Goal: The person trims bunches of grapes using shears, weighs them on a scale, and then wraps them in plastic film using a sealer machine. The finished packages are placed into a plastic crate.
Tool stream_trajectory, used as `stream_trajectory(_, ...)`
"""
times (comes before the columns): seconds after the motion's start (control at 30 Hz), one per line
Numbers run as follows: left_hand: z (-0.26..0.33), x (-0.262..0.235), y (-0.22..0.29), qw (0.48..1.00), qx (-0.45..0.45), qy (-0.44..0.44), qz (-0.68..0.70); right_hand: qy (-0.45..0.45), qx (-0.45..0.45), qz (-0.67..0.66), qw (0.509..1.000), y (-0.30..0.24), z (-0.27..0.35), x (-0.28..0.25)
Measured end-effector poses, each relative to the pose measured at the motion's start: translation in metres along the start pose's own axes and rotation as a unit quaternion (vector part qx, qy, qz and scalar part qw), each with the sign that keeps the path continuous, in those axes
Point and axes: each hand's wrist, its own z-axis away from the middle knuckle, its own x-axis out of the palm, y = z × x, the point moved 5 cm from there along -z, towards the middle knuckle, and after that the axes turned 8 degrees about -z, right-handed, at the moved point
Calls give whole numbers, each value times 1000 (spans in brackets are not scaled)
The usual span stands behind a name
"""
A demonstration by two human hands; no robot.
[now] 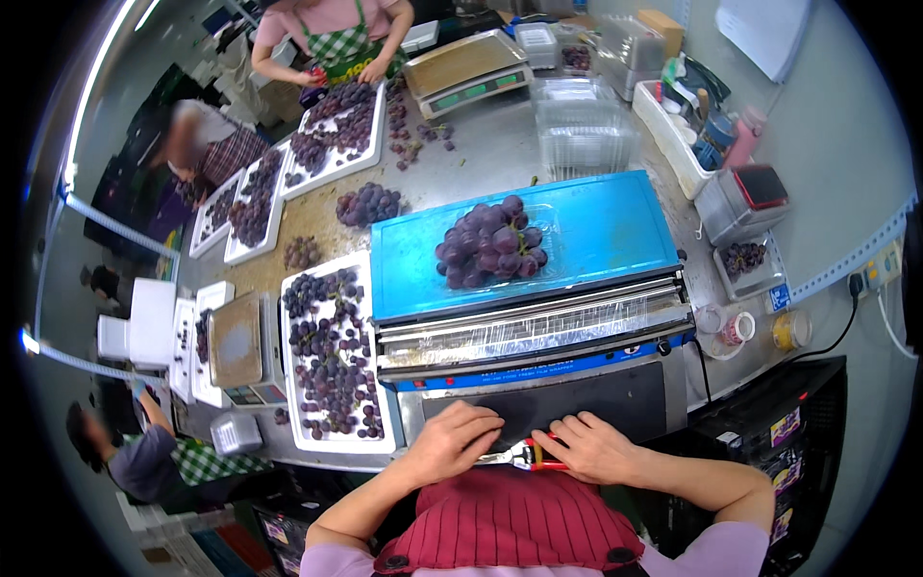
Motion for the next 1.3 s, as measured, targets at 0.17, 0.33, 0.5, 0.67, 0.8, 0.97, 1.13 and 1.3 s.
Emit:
stream_trajectory(0.17,44,50,-5,997,-21,-58,-45,8,-4,-29,1000,-9,-13,27)
stream_trajectory(0.33,53,57,-7,998,-24,-32,-48,-7,6,-22,1000,-15,-14,27)
stream_trajectory(0.5,48,32,-17,998,-47,48,-17,139,41,-97,985,17,-39,-62)
stream_trajectory(0.67,12,-3,-16,990,-47,132,-30,324,129,38,936,117,-71,-117)
stream_trajectory(0.8,2,-16,-18,985,-44,162,-49,293,120,53,947,142,-98,-104)
stream_trajectory(0.97,0,-15,-24,985,-57,156,-48,285,101,41,952,150,-105,-101)
stream_trajectory(1.13,4,-17,-29,982,-75,165,-53,322,80,43,942,153,-102,-111)
stream_trajectory(1.3,-4,-32,-35,977,-77,189,-66,299,80,62,949,156,-99,-109)
